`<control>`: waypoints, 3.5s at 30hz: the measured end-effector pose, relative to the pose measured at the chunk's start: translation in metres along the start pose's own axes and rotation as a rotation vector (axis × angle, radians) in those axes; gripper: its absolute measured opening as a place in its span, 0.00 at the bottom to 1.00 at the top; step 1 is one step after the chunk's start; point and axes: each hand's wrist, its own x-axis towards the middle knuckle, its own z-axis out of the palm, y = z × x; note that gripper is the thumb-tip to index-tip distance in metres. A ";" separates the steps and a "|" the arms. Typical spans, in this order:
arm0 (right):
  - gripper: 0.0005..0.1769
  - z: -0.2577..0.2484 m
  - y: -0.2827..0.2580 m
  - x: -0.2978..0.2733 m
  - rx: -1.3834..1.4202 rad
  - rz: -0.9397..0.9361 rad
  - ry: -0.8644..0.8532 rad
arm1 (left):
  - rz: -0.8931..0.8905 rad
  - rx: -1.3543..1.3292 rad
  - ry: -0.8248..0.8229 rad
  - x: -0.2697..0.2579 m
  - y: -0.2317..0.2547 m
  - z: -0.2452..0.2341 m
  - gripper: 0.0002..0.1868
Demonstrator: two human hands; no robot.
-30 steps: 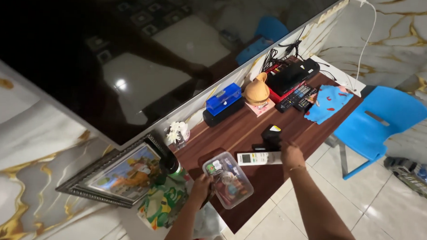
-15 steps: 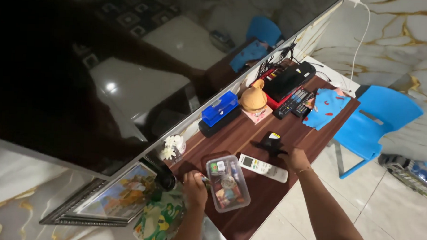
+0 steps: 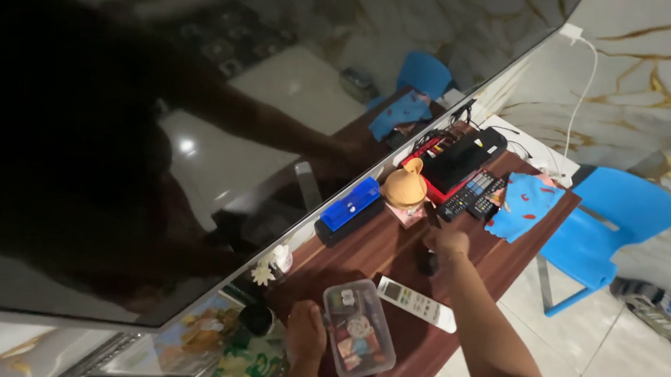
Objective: Tidying up small toys and objects from a TV stand and organizing them on a small table.
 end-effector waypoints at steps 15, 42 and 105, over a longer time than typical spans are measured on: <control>0.15 -0.043 -0.036 -0.027 0.548 0.037 0.199 | -0.127 0.042 -0.065 0.004 0.019 -0.011 0.12; 0.30 0.007 -0.044 0.062 0.832 -0.377 -0.147 | -0.129 -0.013 -0.034 0.005 0.019 -0.008 0.11; 0.25 -0.003 0.028 -0.224 -0.388 -0.826 -0.254 | -0.360 -0.261 0.269 0.076 -0.012 0.058 0.06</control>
